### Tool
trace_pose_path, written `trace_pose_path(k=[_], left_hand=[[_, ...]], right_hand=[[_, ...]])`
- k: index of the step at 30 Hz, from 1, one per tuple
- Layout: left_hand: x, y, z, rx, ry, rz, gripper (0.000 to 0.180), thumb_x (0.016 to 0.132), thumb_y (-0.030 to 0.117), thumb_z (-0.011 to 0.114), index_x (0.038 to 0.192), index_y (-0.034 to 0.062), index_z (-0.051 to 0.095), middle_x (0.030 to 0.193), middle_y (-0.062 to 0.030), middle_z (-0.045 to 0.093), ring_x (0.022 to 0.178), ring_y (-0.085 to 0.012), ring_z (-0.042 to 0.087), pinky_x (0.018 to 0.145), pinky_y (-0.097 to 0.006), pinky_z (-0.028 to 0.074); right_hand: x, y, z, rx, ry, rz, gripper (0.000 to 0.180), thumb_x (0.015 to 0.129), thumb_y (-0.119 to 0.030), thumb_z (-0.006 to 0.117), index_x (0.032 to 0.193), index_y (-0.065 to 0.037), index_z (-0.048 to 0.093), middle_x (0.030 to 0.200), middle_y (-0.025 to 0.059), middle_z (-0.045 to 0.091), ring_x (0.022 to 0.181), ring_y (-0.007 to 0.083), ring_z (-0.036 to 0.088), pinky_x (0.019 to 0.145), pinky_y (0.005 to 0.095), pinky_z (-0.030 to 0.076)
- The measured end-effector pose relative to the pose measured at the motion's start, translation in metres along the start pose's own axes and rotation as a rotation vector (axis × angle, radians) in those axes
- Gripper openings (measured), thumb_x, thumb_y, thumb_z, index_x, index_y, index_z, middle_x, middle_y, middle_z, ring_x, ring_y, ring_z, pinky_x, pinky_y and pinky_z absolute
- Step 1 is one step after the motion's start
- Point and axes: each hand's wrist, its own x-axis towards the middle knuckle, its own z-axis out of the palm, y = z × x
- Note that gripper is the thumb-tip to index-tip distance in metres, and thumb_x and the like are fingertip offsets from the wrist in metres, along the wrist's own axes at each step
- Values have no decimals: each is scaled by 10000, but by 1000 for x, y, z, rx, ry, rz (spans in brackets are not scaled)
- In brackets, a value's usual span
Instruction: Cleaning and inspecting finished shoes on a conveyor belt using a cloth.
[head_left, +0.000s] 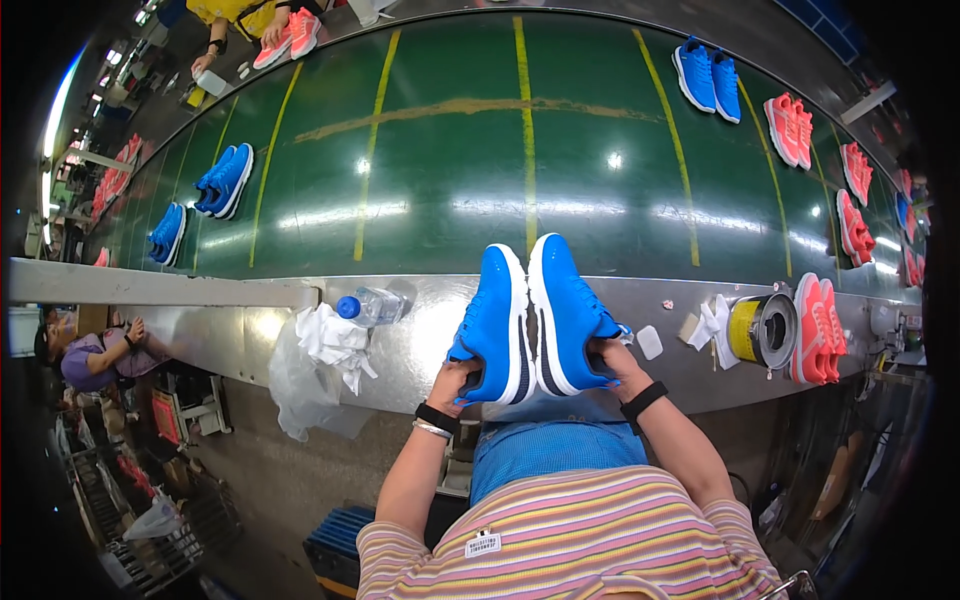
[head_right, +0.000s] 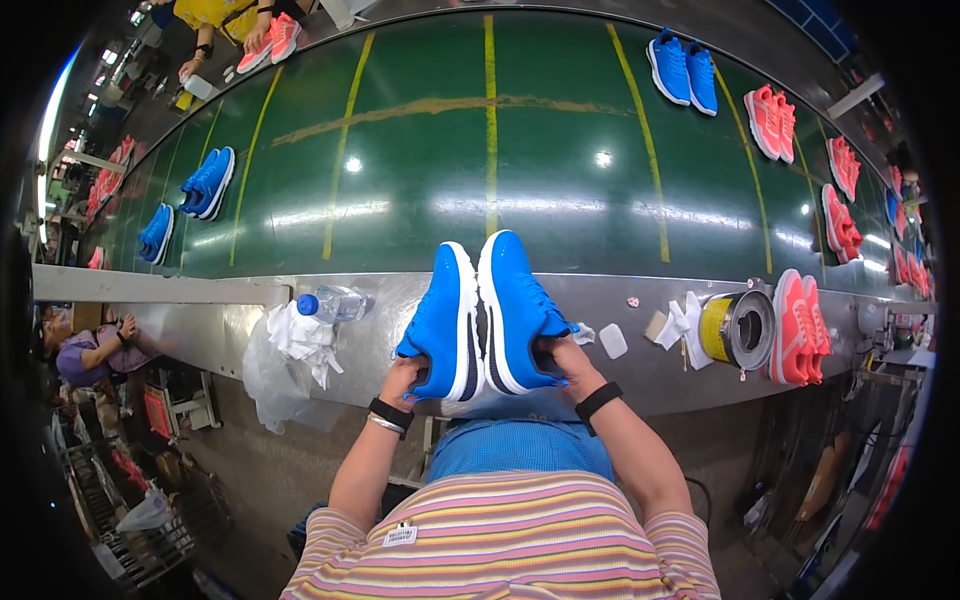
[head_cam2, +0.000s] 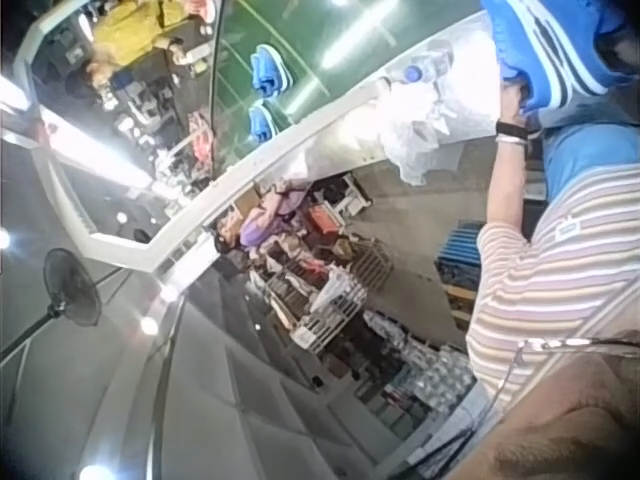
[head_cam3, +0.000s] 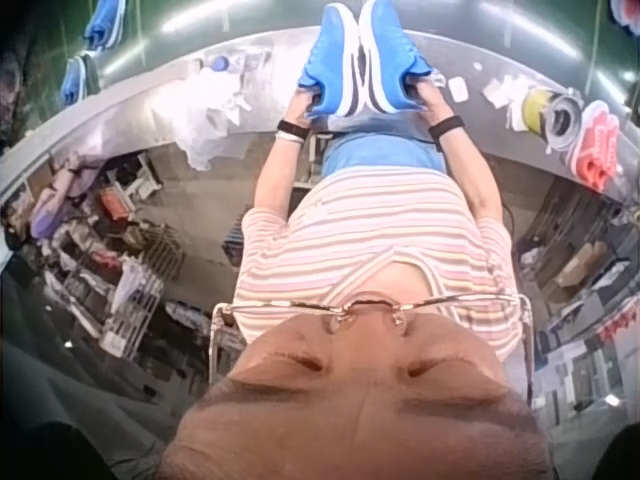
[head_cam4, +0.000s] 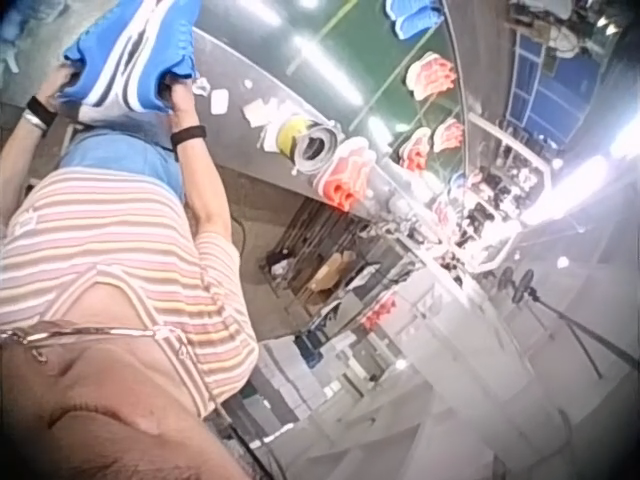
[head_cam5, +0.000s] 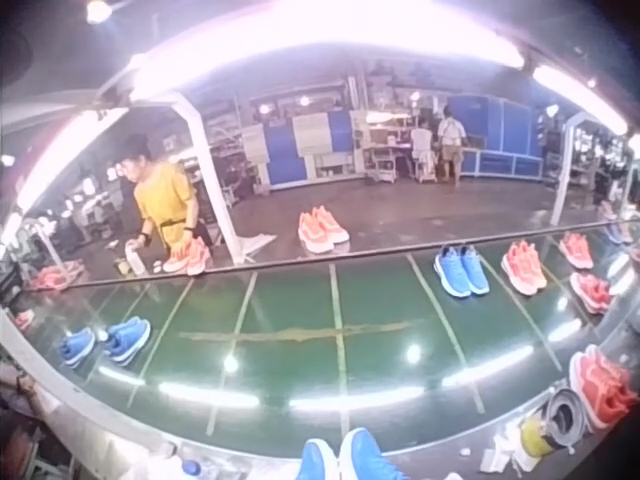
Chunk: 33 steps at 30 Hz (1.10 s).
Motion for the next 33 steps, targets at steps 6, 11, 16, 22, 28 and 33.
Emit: trace_pose_path(k=[6,11,16,22,28,33], left_hand=[[8,-3,5,-49,-74,7,296,761,-39,452,1036,10,550,962,-89,604,843,-185,597,743,-288,487],[15,-9,5,36,-146,15,290,798,5,450,1077,-19,527,996,-106,603,873,-189,597,770,-294,485],[18,-2,24,131,-163,39,273,783,-7,480,1049,-22,537,992,-107,604,880,-202,598,778,-305,489],[22,14,59,-16,-151,-31,273,749,-25,486,1014,-20,549,966,-108,606,864,-209,598,780,-305,490],[36,14,76,25,-140,-42,306,736,-28,483,1033,-3,549,969,-103,605,864,-208,597,781,-306,488],[46,21,82,14,-197,-35,322,730,-43,482,1044,-6,545,980,-100,604,875,-203,595,791,-304,483]], right_hand=[[-2,-2,-15,-2,-67,29,342,817,-49,495,1155,-2,502,1094,113,574,961,205,576,871,322,452],[-4,2,-28,-62,-43,-60,314,796,-39,528,1108,0,536,1048,95,592,919,183,584,828,301,463],[-6,-4,-37,-63,-44,-104,324,810,-54,539,1130,-6,524,1086,90,578,938,181,573,858,309,447],[-9,-22,-45,-15,-44,-152,302,823,-60,525,1119,-3,526,1058,94,583,915,174,577,822,301,468],[-5,-28,-65,78,-122,-190,256,838,-66,508,1081,8,545,1029,97,592,885,164,580,800,289,472],[-1,-36,-63,87,-103,-216,252,838,-67,504,1076,6,546,1021,93,595,885,162,580,806,288,469]])
